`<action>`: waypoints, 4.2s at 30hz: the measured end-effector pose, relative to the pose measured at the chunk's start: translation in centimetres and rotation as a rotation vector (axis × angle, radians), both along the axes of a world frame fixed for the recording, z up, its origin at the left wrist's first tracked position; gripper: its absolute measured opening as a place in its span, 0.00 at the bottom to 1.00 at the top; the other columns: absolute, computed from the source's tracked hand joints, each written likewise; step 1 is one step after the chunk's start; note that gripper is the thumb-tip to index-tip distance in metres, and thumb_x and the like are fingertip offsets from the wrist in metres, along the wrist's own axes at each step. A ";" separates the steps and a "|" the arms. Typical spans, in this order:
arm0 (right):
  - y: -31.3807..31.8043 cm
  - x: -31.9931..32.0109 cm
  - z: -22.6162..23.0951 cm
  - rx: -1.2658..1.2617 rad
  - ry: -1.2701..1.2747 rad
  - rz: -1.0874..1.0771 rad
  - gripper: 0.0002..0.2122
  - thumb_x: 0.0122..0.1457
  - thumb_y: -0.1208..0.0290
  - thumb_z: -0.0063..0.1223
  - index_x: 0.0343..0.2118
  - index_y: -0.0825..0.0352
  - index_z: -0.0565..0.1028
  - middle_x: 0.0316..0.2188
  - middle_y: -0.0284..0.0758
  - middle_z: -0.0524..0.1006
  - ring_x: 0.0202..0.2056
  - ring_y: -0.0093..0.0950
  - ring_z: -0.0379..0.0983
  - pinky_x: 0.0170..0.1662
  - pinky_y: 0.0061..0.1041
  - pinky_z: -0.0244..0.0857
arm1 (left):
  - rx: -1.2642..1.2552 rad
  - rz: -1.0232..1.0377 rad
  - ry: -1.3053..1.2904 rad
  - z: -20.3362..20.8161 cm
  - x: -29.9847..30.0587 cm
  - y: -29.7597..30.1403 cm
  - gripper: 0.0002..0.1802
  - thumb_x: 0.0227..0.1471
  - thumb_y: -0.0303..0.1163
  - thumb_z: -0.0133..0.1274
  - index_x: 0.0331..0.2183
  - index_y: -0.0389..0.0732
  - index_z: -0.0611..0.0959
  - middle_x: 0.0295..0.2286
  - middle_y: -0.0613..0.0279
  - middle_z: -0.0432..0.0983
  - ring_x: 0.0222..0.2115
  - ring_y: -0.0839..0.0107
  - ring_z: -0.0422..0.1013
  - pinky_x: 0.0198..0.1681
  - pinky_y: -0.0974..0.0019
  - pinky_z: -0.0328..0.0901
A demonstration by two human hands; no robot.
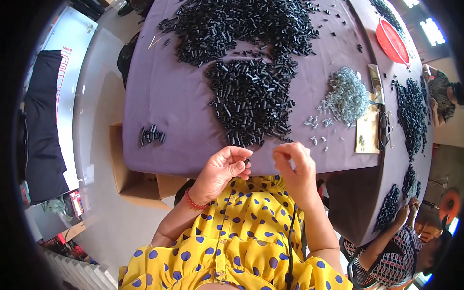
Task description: Assemble small black plastic components by joining them together at a workshop table.
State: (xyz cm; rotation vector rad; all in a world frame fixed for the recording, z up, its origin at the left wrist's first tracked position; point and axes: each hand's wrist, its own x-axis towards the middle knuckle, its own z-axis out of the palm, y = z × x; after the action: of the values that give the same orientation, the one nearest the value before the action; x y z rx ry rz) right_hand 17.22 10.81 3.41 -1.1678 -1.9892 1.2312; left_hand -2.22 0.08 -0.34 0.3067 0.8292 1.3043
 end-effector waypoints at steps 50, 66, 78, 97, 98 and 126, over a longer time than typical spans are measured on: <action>1.1 -5.2 -3.7 0.692 -0.178 0.138 0.14 0.53 0.81 0.63 0.43 0.62 0.81 0.32 0.30 0.76 0.34 0.28 0.73 0.46 0.30 0.59 | -0.104 -0.040 0.210 0.4 -1.8 -2.5 0.14 0.68 0.31 0.50 0.51 0.36 0.78 0.37 0.65 0.79 0.37 0.78 0.76 0.47 0.72 0.72; 3.7 -9.8 -4.0 0.764 -0.281 0.095 0.07 0.57 0.74 0.62 0.36 0.60 0.75 0.30 0.30 0.76 0.34 0.31 0.74 0.46 0.34 0.56 | -0.089 0.031 0.185 -0.5 -1.7 -1.9 0.13 0.68 0.31 0.50 0.50 0.38 0.80 0.37 0.66 0.78 0.37 0.79 0.75 0.46 0.72 0.73; 3.2 -7.0 -1.8 -0.133 0.182 -0.022 0.04 0.66 0.77 0.54 0.36 0.71 0.73 0.34 0.37 0.81 0.29 0.24 0.82 0.33 0.22 0.77 | -0.086 0.040 0.174 -0.2 -2.0 -1.3 0.13 0.67 0.32 0.51 0.50 0.38 0.79 0.36 0.66 0.79 0.35 0.79 0.75 0.44 0.71 0.73; 1.2 -4.9 -0.4 -1.131 0.516 0.165 0.09 0.66 0.73 0.57 0.45 0.70 0.77 0.34 0.32 0.80 0.33 0.20 0.77 0.36 0.19 0.72 | -0.057 0.090 0.059 0.2 -2.1 -1.3 0.12 0.67 0.33 0.51 0.48 0.38 0.77 0.36 0.64 0.80 0.37 0.77 0.77 0.45 0.71 0.73; 1.2 -4.8 -0.7 -1.134 0.515 0.167 0.09 0.66 0.73 0.57 0.45 0.70 0.77 0.34 0.32 0.80 0.33 0.20 0.77 0.36 0.19 0.72 | -0.059 0.097 0.072 0.2 -2.1 -1.2 0.11 0.68 0.33 0.51 0.48 0.38 0.77 0.37 0.64 0.80 0.37 0.77 0.77 0.45 0.71 0.73; 0.4 -3.8 -1.7 -0.743 0.473 0.197 0.08 0.63 0.79 0.59 0.44 0.70 0.79 0.36 0.31 0.80 0.35 0.18 0.78 0.37 0.18 0.73 | -0.046 0.075 0.066 0.7 -2.0 -1.2 0.10 0.66 0.31 0.52 0.47 0.36 0.78 0.36 0.64 0.79 0.36 0.77 0.76 0.44 0.71 0.73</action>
State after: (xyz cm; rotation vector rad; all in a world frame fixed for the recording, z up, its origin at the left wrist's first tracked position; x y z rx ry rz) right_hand 13.40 11.18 1.72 -0.8581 -1.3374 2.2205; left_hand -4.17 -1.13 0.38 0.2856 0.9331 1.3481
